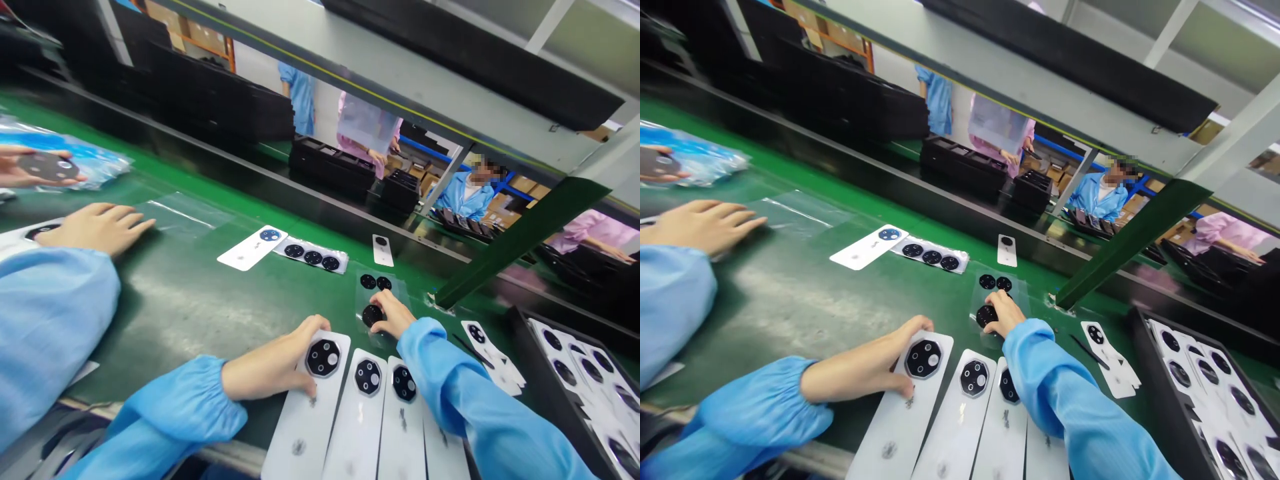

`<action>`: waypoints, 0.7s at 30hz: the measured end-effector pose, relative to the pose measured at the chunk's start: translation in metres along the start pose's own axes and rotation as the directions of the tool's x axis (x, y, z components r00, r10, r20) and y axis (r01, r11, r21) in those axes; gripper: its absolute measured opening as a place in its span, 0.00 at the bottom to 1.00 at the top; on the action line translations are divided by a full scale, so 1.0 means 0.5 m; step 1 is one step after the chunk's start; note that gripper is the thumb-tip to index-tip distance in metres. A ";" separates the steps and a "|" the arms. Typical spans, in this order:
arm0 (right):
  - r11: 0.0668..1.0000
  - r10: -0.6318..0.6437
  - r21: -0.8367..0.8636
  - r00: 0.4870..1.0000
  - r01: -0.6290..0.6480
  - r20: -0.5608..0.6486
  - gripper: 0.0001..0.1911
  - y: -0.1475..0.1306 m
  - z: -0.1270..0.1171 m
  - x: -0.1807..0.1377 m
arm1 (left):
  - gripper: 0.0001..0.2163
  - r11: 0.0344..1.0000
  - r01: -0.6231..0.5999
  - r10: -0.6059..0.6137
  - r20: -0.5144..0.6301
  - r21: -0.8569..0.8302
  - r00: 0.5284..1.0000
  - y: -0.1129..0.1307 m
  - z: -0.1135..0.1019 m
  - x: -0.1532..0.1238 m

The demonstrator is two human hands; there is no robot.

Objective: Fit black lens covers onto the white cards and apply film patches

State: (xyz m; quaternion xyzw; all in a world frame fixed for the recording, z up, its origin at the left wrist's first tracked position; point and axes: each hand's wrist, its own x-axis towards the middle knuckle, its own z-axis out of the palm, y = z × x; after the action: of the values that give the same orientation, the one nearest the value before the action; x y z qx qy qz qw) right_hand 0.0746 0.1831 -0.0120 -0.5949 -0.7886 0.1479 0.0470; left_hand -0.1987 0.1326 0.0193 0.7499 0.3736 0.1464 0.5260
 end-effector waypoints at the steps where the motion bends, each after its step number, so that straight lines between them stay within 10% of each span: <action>1: 1.000 -0.017 -0.011 1.000 0.016 -0.019 0.25 -0.002 0.001 -0.007 | 0.24 0.997 0.012 -0.010 0.026 -0.072 1.000 -0.007 0.001 -0.005; 9: 0.970 -0.199 -0.163 0.974 0.180 -0.109 0.22 -0.006 -0.002 -0.045 | 0.40 0.711 -0.025 0.016 -0.019 -0.703 1.000 -0.038 0.037 -0.037; 21: 0.931 -0.325 -0.260 0.904 0.255 -0.279 0.18 0.000 -0.015 -0.061 | 0.31 0.598 -0.060 0.068 -0.023 -0.800 0.997 -0.015 0.096 -0.003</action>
State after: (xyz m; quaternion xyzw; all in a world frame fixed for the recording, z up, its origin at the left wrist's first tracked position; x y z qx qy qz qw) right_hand 0.0851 0.1553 -0.0017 -0.4877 -0.8622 -0.0456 0.1292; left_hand -0.1732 0.1003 -0.0064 0.4491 0.2391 0.3130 0.8020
